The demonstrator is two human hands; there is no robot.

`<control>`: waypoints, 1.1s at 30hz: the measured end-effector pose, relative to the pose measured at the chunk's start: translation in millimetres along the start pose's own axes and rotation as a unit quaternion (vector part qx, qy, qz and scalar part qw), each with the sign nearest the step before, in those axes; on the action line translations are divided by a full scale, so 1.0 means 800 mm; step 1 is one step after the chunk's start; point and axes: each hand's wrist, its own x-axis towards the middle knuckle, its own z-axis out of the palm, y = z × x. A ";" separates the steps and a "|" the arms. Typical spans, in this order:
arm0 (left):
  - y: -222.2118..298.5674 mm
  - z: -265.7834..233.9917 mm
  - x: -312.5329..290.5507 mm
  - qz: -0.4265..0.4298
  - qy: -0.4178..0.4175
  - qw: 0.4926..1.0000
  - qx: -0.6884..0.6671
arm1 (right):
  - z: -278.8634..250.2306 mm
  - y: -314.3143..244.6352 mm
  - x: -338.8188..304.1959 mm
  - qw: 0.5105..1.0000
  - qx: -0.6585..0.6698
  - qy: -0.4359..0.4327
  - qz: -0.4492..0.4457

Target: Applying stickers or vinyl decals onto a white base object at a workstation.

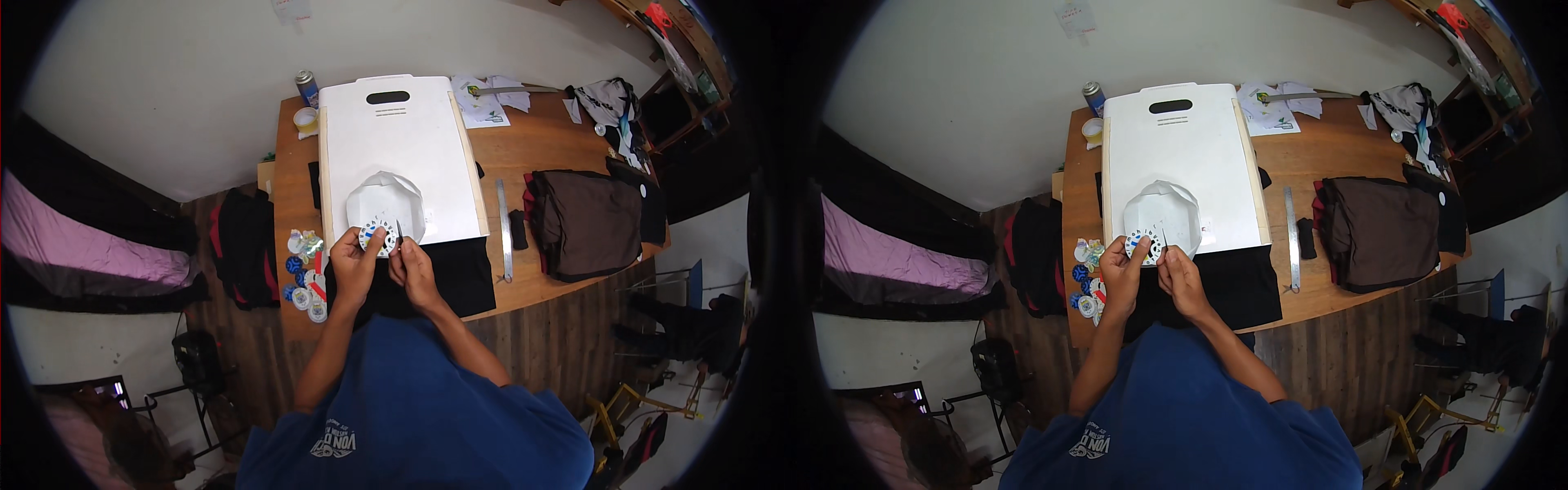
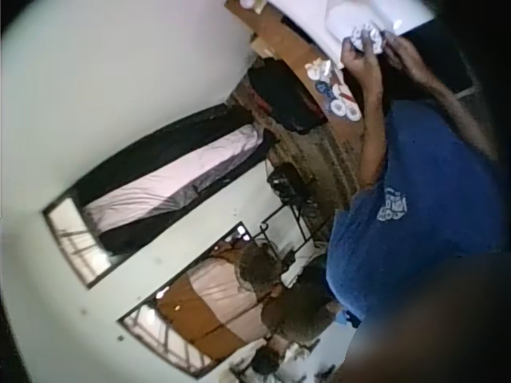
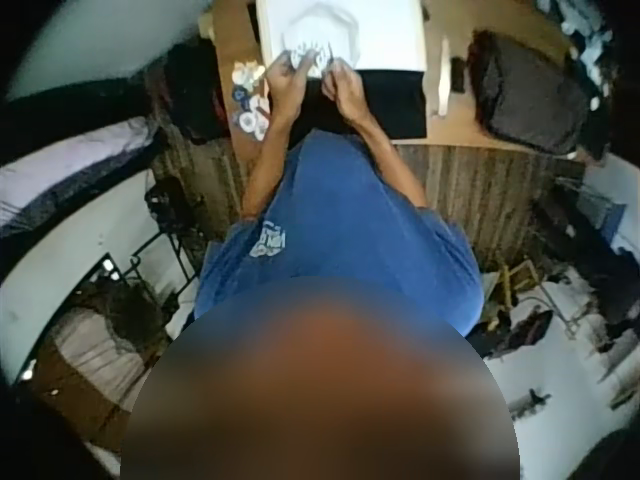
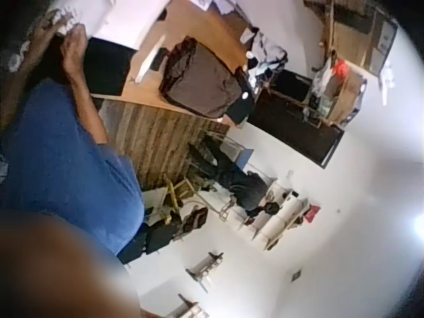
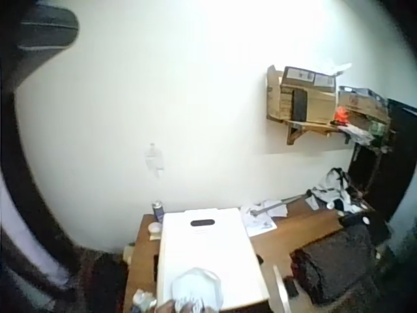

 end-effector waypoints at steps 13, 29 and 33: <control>0.009 0.001 0.005 0.018 -0.009 0.999 -0.038 | -0.004 -0.001 -0.003 0.993 0.078 0.023 0.087; 0.005 -0.003 0.008 0.017 -0.005 0.999 -0.049 | 0.007 -0.002 -0.008 0.994 0.071 -0.041 0.068; 0.003 -0.004 0.007 0.011 -0.006 0.999 -0.051 | 0.007 -0.001 -0.008 0.996 0.051 -0.046 0.064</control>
